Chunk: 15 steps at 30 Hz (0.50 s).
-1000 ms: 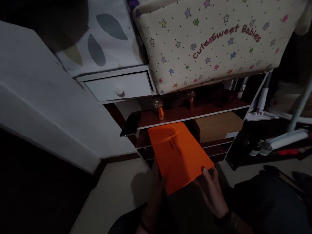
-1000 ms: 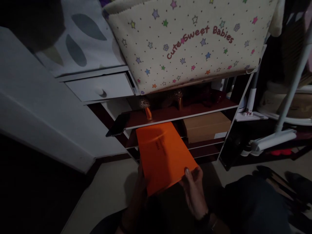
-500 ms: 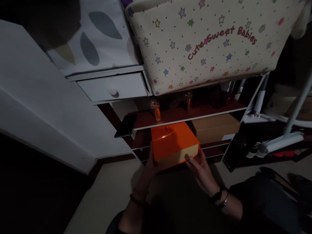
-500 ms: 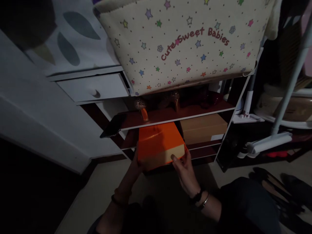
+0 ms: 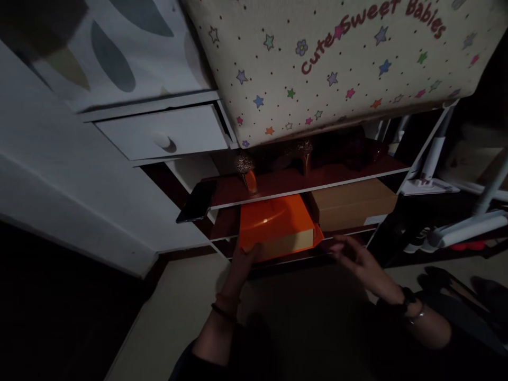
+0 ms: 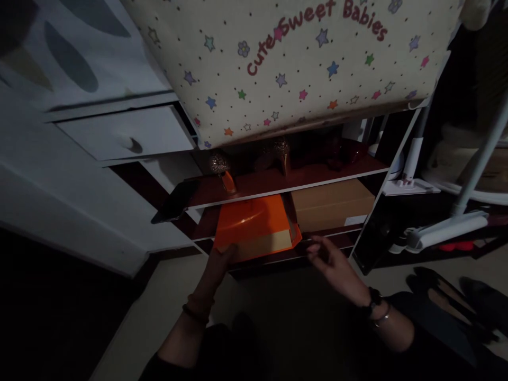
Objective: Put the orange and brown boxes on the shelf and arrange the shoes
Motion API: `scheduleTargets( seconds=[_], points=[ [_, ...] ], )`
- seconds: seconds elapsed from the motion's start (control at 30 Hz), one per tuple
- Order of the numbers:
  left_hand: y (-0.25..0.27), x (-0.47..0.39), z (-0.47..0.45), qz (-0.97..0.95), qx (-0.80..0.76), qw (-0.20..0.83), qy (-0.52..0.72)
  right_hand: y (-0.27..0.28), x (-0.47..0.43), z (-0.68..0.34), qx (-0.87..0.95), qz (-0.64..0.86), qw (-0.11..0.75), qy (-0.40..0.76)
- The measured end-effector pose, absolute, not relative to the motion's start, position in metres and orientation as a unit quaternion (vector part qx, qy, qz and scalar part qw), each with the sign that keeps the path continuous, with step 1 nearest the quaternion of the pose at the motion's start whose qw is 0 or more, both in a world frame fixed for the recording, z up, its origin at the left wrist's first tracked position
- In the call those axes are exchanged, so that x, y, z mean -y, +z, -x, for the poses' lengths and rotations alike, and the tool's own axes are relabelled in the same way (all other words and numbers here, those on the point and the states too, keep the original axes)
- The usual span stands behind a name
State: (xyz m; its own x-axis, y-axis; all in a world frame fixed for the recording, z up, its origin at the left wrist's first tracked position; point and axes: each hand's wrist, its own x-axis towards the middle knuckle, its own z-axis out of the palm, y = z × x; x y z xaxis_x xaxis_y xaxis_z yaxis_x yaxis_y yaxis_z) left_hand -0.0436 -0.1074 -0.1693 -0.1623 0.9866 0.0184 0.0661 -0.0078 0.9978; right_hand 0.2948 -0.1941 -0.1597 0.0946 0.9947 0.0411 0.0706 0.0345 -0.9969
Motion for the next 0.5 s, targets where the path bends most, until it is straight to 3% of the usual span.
scheduleTargets(
  seconds=[0.17,0.27,0.37,0.5],
  points=[
    [-0.17,0.108,0.043,-0.467,-0.575,0.447,0.501,-0.137,0.178,-0.365,0.471,0.572,0.654,0.151],
    [-0.169,0.107,0.041,-0.47,-0.581,0.435,0.502,-0.126,0.155,-0.404,0.442,0.588,0.676,0.044],
    [-0.167,0.105,0.038,-0.483,-0.574,0.414,0.514,-0.124,0.13,-0.434,0.439,0.614,0.653,0.061],
    [-0.166,0.101,0.036,-0.486,-0.581,0.388,0.525,-0.134,0.102,-0.451,0.448,0.611,0.618,0.211]
  ],
)
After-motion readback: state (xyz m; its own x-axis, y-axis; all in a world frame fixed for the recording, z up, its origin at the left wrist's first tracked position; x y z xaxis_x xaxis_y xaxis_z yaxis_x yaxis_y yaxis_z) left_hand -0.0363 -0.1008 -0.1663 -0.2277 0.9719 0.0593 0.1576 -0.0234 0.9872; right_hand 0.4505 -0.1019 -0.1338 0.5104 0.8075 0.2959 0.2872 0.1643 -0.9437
